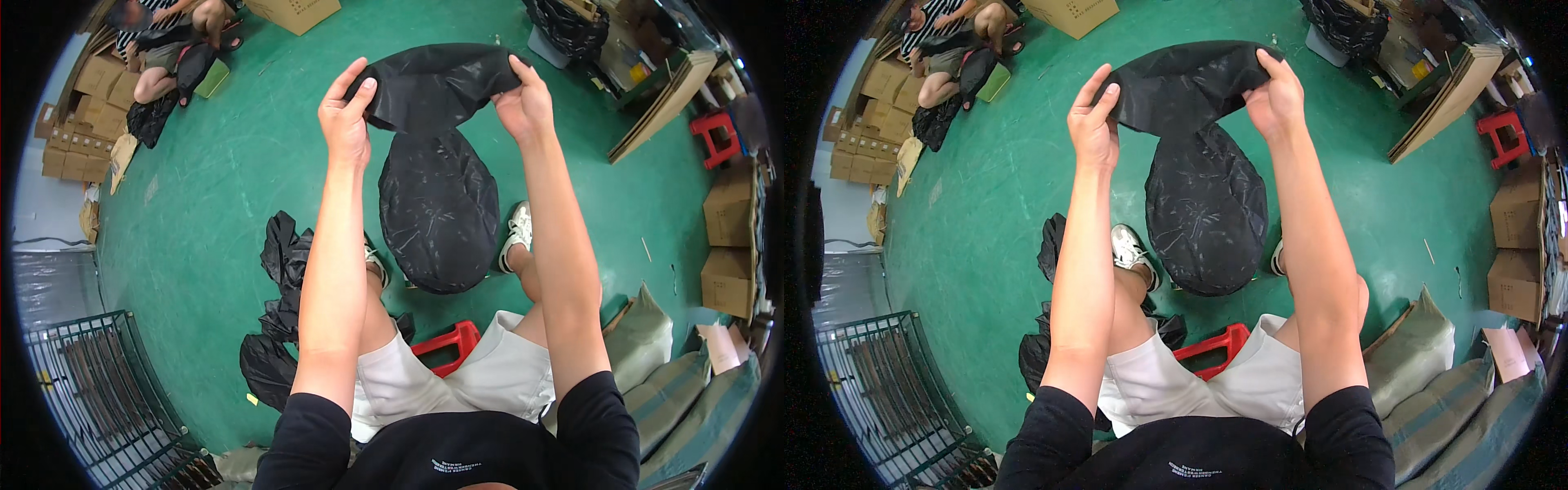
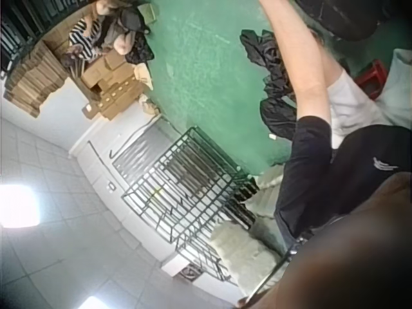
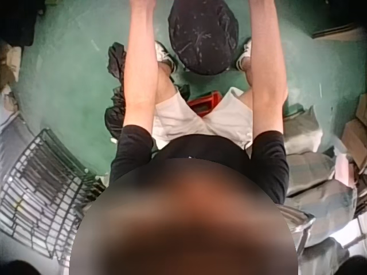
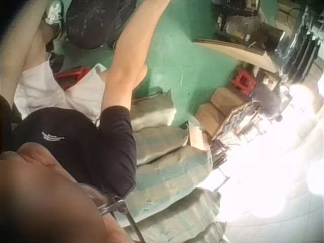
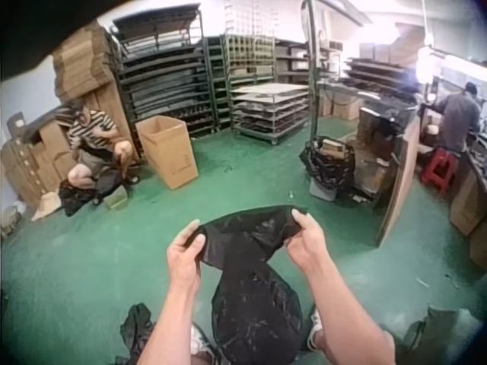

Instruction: Inspecting and smoothing out black protective covers over a stool before setting them aside.

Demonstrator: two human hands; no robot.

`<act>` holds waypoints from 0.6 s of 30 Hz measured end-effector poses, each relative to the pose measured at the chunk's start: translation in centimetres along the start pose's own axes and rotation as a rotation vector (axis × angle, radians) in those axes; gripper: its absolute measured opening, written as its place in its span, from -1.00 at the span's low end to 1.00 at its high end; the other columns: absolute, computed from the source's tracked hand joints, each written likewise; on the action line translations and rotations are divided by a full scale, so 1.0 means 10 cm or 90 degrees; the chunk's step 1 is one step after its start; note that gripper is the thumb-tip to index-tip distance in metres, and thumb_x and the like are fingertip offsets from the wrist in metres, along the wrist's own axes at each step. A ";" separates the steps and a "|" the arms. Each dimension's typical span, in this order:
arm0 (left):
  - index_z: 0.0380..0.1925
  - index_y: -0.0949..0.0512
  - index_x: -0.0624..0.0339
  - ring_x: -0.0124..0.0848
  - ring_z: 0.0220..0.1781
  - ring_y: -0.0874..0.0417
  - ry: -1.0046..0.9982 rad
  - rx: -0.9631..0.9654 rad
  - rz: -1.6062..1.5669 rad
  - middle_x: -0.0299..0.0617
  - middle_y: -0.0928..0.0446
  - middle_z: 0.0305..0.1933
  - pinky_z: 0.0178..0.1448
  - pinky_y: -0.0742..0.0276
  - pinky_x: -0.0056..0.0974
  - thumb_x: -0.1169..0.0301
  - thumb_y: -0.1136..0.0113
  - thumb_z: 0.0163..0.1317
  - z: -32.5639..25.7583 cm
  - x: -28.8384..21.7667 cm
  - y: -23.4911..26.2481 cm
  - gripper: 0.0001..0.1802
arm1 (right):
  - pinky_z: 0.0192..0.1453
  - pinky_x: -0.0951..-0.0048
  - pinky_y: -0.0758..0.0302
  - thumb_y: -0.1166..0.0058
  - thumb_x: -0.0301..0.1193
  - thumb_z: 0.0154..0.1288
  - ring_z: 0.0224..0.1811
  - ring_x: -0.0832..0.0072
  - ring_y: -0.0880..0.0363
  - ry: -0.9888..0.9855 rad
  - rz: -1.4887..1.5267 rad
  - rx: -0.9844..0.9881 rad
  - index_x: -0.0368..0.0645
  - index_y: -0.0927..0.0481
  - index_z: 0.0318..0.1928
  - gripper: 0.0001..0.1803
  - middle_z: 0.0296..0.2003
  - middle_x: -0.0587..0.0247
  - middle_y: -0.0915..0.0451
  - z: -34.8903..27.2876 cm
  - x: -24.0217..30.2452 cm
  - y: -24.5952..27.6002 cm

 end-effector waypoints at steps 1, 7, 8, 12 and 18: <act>0.03 -0.61 0.31 -0.49 -0.09 -0.63 0.010 -0.003 0.045 -0.20 -0.64 -0.05 0.07 -0.52 -0.39 0.59 -0.29 0.19 0.01 0.06 0.05 -0.64 | 0.15 0.22 -0.49 0.03 -0.40 0.43 -0.03 0.32 -0.63 0.017 0.000 0.028 -0.17 -0.54 -0.07 -0.83 -0.10 0.20 -0.67 -0.02 -0.03 0.06; 0.00 -0.65 0.17 -0.40 -0.03 -0.62 0.334 -0.103 0.371 -0.19 -0.65 -0.02 0.05 -0.53 -0.30 0.60 -0.24 0.15 -0.40 1.47 0.96 -0.63 | 0.23 0.05 -0.47 0.01 -0.46 0.43 0.07 0.22 -0.55 -0.106 -0.019 -0.131 -0.12 -0.39 0.14 -0.70 0.07 0.15 -0.54 -0.16 -1.00 1.66; 0.00 -0.65 0.16 -0.37 -0.02 -0.62 0.384 -0.118 0.404 -0.17 -0.65 -0.03 0.07 -0.52 -0.27 0.60 -0.24 0.13 -0.54 1.57 1.35 -0.62 | 0.23 -0.03 -0.47 0.02 -0.50 0.41 0.07 0.19 -0.55 -0.222 -0.040 -0.243 -0.12 -0.39 0.15 -0.68 0.08 0.14 -0.53 -0.39 -1.38 1.81; -0.15 -0.69 0.23 -0.33 -0.13 -0.66 0.476 -0.149 0.503 -0.08 -0.68 -0.16 -0.03 -0.56 -0.27 0.72 -0.21 0.02 -1.03 2.11 1.53 -0.64 | 0.01 0.00 -0.35 -0.19 -0.36 0.30 0.08 0.27 -0.46 -0.304 -0.227 -0.374 -0.01 -0.26 0.37 -0.35 0.28 0.18 -0.39 -0.79 -1.63 3.02; -0.21 -0.69 0.18 -0.47 -0.36 -0.56 0.413 -0.264 0.465 -0.22 -0.62 -0.36 -0.27 -0.48 -0.35 0.72 -0.13 0.00 -1.99 2.17 1.74 -0.64 | 0.06 0.09 -0.43 -0.17 -0.40 0.30 0.10 0.24 -0.51 -0.263 -0.406 -0.536 -0.14 -0.34 0.34 -0.40 0.12 0.09 -0.52 -1.39 -1.52 3.10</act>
Point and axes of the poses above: each hand's wrist, its own z-axis towards the middle knuckle, its own y-axis out of the back of the hand, x = y × z, the point moved 10 cm from there along z, towards the middle knuckle
